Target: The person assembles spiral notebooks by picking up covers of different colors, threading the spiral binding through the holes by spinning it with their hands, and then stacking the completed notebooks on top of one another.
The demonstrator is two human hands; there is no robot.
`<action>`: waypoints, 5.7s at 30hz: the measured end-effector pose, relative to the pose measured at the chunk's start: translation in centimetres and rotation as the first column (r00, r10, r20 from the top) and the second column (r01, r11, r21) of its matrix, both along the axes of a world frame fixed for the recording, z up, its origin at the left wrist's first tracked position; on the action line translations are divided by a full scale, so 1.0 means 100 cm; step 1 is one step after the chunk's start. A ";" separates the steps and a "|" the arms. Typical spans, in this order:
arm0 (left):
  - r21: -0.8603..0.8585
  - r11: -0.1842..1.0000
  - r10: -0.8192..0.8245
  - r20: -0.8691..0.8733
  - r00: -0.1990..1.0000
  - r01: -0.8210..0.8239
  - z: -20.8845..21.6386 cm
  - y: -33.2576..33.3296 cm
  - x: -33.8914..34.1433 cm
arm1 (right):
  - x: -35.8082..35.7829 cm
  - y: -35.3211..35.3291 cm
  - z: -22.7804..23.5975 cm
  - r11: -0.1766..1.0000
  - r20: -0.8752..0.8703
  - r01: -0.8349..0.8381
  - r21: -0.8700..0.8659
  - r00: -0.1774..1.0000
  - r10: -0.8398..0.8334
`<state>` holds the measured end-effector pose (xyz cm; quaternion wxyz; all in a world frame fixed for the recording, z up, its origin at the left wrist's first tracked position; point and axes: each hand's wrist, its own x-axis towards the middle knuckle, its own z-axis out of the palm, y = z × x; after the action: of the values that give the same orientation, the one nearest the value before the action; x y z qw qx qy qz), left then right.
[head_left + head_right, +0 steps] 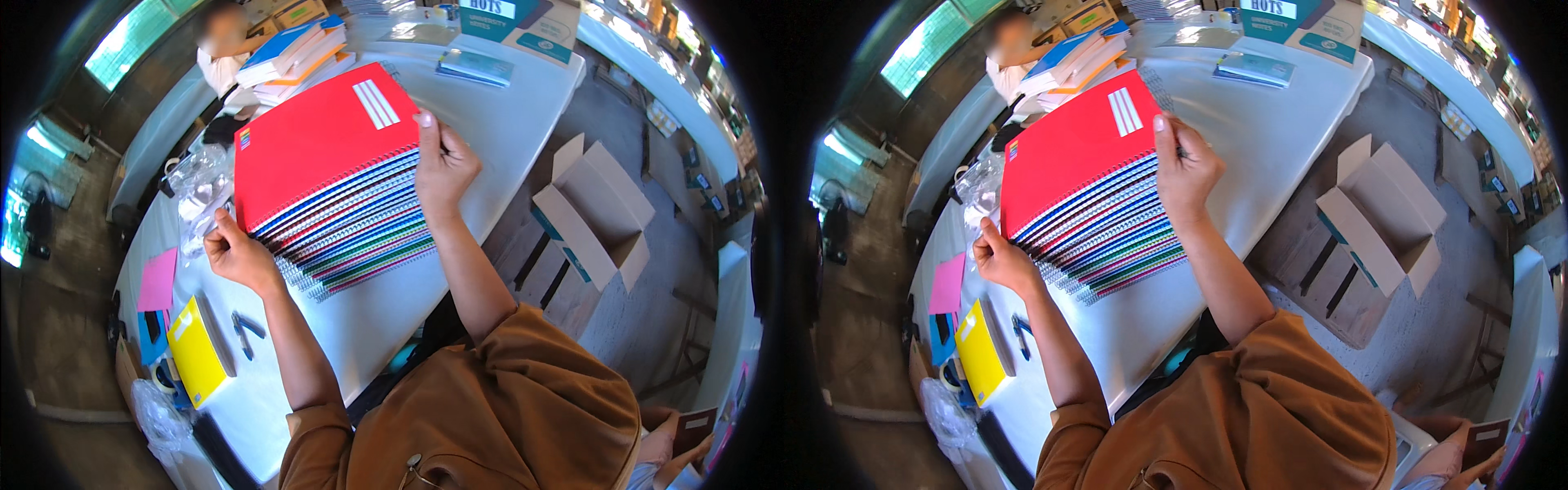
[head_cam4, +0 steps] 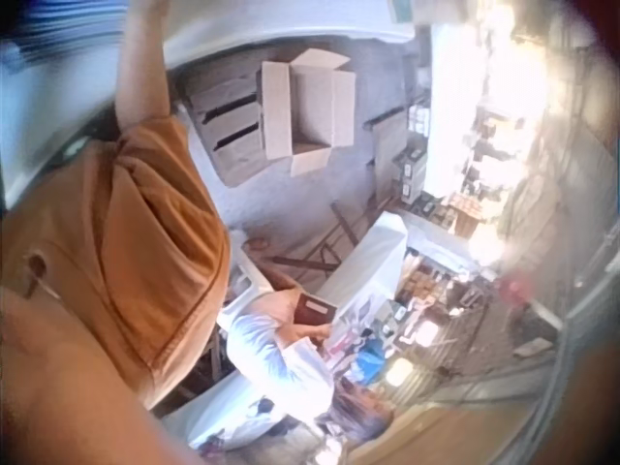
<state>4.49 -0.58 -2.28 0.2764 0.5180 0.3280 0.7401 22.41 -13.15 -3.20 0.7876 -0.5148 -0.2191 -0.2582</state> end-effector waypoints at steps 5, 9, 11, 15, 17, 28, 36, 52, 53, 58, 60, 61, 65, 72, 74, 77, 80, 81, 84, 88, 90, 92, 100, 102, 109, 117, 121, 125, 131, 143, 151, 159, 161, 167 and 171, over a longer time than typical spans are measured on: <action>-0.031 0.993 -0.119 -0.049 0.992 0.118 -0.007 0.004 -0.023 | -0.003 -0.006 0.000 0.986 -0.026 -0.164 -0.016 0.986 0.163; 0.050 0.995 0.101 -0.225 0.969 -0.092 -0.033 0.010 -0.101 | -0.003 -0.032 -0.039 0.994 0.247 -0.055 -0.097 0.966 0.078; -0.023 0.961 0.221 -0.526 0.821 -0.274 -0.044 0.010 -0.157 | -0.018 -0.059 -0.056 0.966 0.377 -0.209 -0.155 0.891 0.253; -0.126 0.892 0.004 -0.958 0.285 -0.435 -0.063 0.015 -0.286 | -0.069 -0.097 -0.116 0.697 0.212 -0.271 -0.664 0.825 0.523; -0.161 0.879 -0.117 -0.985 0.125 -0.449 -0.084 0.008 -0.337 | -0.099 -0.098 -0.135 0.466 0.009 -0.427 -0.775 0.730 0.683; -0.050 0.897 -0.075 -0.996 -0.039 -0.439 -0.119 0.019 -0.391 | -0.139 -0.074 -0.160 0.373 0.176 -0.135 -0.918 0.706 0.686; -0.243 0.897 -0.298 -0.950 -0.098 -0.368 -0.099 0.044 -0.404 | -0.140 -0.072 -0.164 0.347 0.177 -0.099 -0.932 0.712 0.680; 0.403 0.801 0.410 -0.908 -0.086 -0.443 -0.046 0.004 -0.391 | -0.141 -0.065 -0.145 0.227 0.064 -0.149 -0.962 0.686 0.725; 0.390 0.782 0.466 -0.884 0.041 -0.486 -0.025 -0.014 -0.372 | -0.142 -0.060 -0.138 0.105 -0.256 -0.519 -0.848 0.574 0.778; 0.267 0.901 0.433 -0.616 0.658 -0.342 0.041 -0.137 -0.299 | -0.190 -0.013 -0.073 -0.265 -0.656 -0.956 -0.123 -0.122 0.745; 0.148 0.979 0.195 -0.481 0.855 -0.140 0.021 -0.154 -0.290 | -0.200 -0.006 -0.060 -0.211 -0.602 -0.977 -0.029 -0.151 0.784; 0.122 0.992 0.047 -0.433 0.900 0.007 0.011 -0.153 -0.286 | -0.188 -0.006 -0.072 -0.292 -0.447 -0.956 -0.009 -0.257 0.857; 0.032 0.991 -0.129 -0.077 0.989 0.131 -0.033 -0.152 -0.288 | -0.170 -0.020 -0.047 -0.233 -0.165 -0.972 -0.012 -0.228 0.960; -0.545 0.822 -0.229 -0.050 0.972 0.165 -0.148 -0.110 -0.257 | -0.155 0.005 -0.113 -0.281 -0.504 -0.909 -0.308 -0.095 0.859; -0.553 0.830 -0.146 -0.081 0.986 0.077 -0.144 -0.110 -0.254 | -0.150 0.000 -0.101 -0.242 -0.445 -0.890 -0.385 -0.051 0.894; -0.476 0.875 -0.190 -0.165 0.968 0.091 -0.124 -0.114 -0.256 | -0.147 -0.013 -0.087 -0.152 -0.409 -0.946 -0.288 -0.022 0.912; -0.634 0.774 -0.069 -0.088 0.994 -0.002 -0.159 -0.111 -0.235 | -0.141 -0.004 -0.113 -0.190 -0.624 -0.883 -0.428 0.137 0.769; -0.554 0.827 -0.145 -0.378 0.915 -0.098 -0.162 -0.110 -0.234 | -0.142 -0.001 -0.135 -0.167 -0.603 -0.967 -0.190 -0.019 0.797; -0.602 0.797 -0.125 -0.238 0.963 -0.045 -0.171 -0.112 -0.234 | -0.149 -0.005 -0.147 -0.100 -0.598 -0.985 -0.141 0.004 0.801; -0.561 0.820 -0.088 -0.320 0.943 -0.114 -0.169 -0.108 -0.231 | -0.148 0.000 -0.160 -0.176 -0.649 -0.972 -0.156 -0.034 0.760; -0.535 0.837 -0.077 -0.324 0.943 -0.115 -0.165 -0.104 -0.224 | -0.146 0.003 -0.161 -0.152 -0.632 -0.977 -0.149 -0.024 0.775; -0.468 0.874 -0.057 -0.359 0.932 -0.127 -0.166 -0.105 -0.220 | -0.145 0.000 -0.158 -0.140 -0.669 -0.979 -0.145 -0.007 0.743; -0.548 0.836 -0.156 -0.289 0.944 -0.029 -0.184 -0.102 -0.225 | -0.145 0.004 -0.165 -0.184 -0.597 -0.960 -0.210 -0.023 0.802; -0.527 0.840 -0.070 -0.338 0.939 -0.127 -0.206 -0.103 -0.256 | -0.144 0.005 -0.144 -0.208 -0.499 -0.954 -0.216 -0.075 0.863; -0.516 0.846 -0.130 -0.445 0.886 -0.135 -0.219 -0.089 -0.236 | -0.134 -0.010 -0.148 -0.126 -0.487 -0.974 -0.187 -0.019 0.873; -0.484 0.869 -0.150 -0.453 0.879 -0.101 -0.199 -0.089 -0.199 | -0.136 -0.004 -0.140 -0.188 -0.474 -0.959 -0.214 -0.067 0.878; -0.481 0.872 -0.154 -0.449 0.880 -0.093 -0.193 -0.089 -0.193 | -0.140 0.001 -0.148 -0.183 -0.417 -0.969 -0.168 -0.098 0.904; -0.472 0.876 -0.144 -0.442 0.885 -0.093 -0.189 -0.093 -0.196 | -0.139 -0.002 -0.143 -0.219 -0.490 -0.960 -0.174 -0.109 0.865; -0.457 0.886 -0.151 -0.450 0.880 -0.081 -0.184 -0.094 -0.196 | -0.144 0.000 -0.152 -0.155 -0.392 -0.977 -0.146 -0.087 0.916; -0.440 0.893 -0.131 -0.455 0.881 -0.094 -0.170 -0.101 -0.201 | -0.135 0.004 -0.096 -0.252 -0.281 -0.957 -0.140 -0.206 0.937; -0.431 0.898 -0.125 -0.432 0.893 -0.083 -0.162 -0.114 -0.215 | -0.128 -0.015 -0.074 -0.388 -0.429 -0.859 -0.335 -0.228 0.874; -0.495 0.868 -0.282 -0.453 0.846 0.024 -0.157 -0.107 -0.235 | -0.125 -0.013 -0.070 -0.284 -0.438 -0.835 -0.471 -0.058 0.897; -0.512 0.840 -0.287 -0.701 0.652 -0.181 -0.149 -0.107 -0.258 | -0.122 -0.017 -0.068 -0.262 -0.381 -0.819 -0.510 -0.058 0.923; 0.086 0.460 0.018 -0.996 -0.088 -0.884 -0.123 -0.106 -0.425 | -0.103 -0.023 -0.071 -0.219 -0.356 -0.835 -0.505 -0.030 0.934; 0.007 0.313 -0.165 -0.984 -0.062 -0.950 -0.131 -0.141 -0.472 | -0.112 -0.024 -0.079 -0.152 -0.295 -0.864 -0.479 -0.005 0.955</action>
<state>-42.75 -14.70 -15.36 -0.1093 0.4817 0.8693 0.0191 11.16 -15.52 -11.07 0.5272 -0.3808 -0.6404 0.4086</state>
